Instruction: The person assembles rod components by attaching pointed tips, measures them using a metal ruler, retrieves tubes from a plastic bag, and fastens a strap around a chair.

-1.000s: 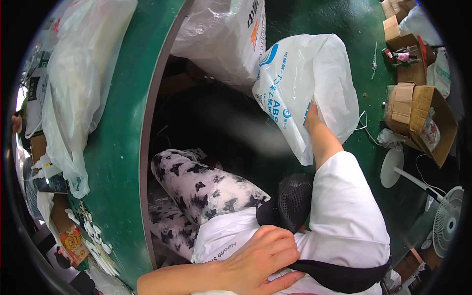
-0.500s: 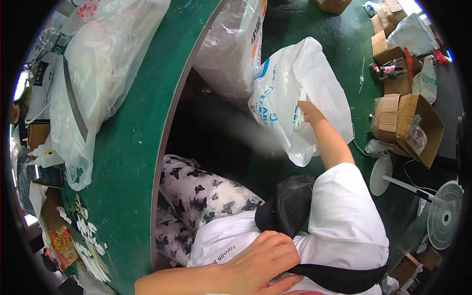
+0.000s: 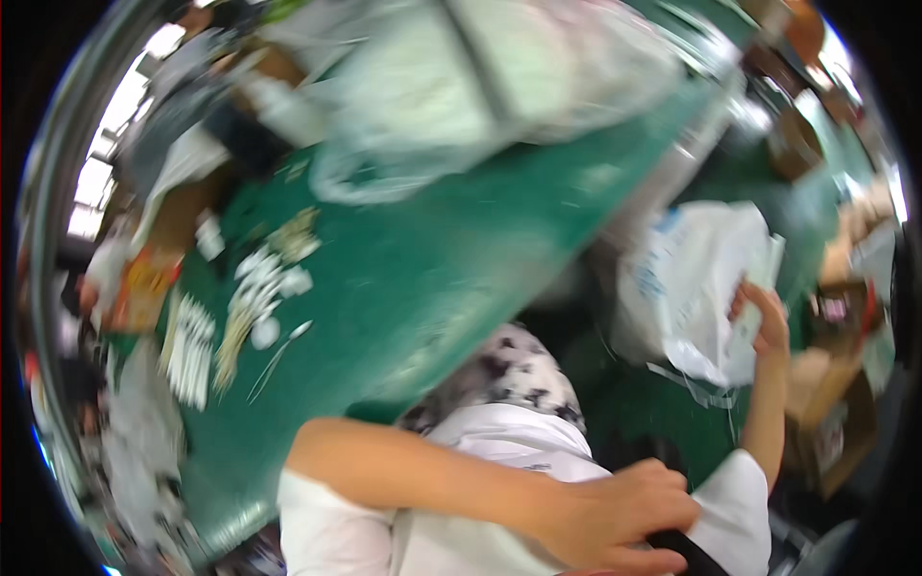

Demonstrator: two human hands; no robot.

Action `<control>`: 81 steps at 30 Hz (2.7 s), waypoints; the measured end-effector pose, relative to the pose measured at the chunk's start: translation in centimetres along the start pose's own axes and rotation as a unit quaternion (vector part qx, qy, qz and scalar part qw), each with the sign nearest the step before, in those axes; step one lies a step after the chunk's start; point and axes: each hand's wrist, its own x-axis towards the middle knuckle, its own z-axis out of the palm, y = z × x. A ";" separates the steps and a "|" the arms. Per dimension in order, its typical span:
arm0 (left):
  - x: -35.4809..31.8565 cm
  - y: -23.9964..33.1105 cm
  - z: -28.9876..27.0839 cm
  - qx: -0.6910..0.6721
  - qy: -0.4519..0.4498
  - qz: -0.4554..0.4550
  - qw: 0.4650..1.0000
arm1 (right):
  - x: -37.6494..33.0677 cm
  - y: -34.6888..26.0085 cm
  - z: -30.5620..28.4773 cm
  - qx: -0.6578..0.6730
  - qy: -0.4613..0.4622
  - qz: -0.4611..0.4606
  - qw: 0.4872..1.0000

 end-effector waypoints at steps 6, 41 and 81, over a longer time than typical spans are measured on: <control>-0.3 4.8 2.7 0.017 -0.014 0.065 0.998 | -3.4 -3.7 23.3 -0.132 -0.294 -0.085 0.943; 0.7 6.0 4.3 -0.171 0.061 -0.108 0.978 | -5.3 3.1 24.7 0.169 -0.089 0.058 0.980; 3.4 6.3 11.8 -0.191 -0.092 0.024 0.977 | -42.4 -6.8 16.2 -0.852 0.316 -0.023 0.417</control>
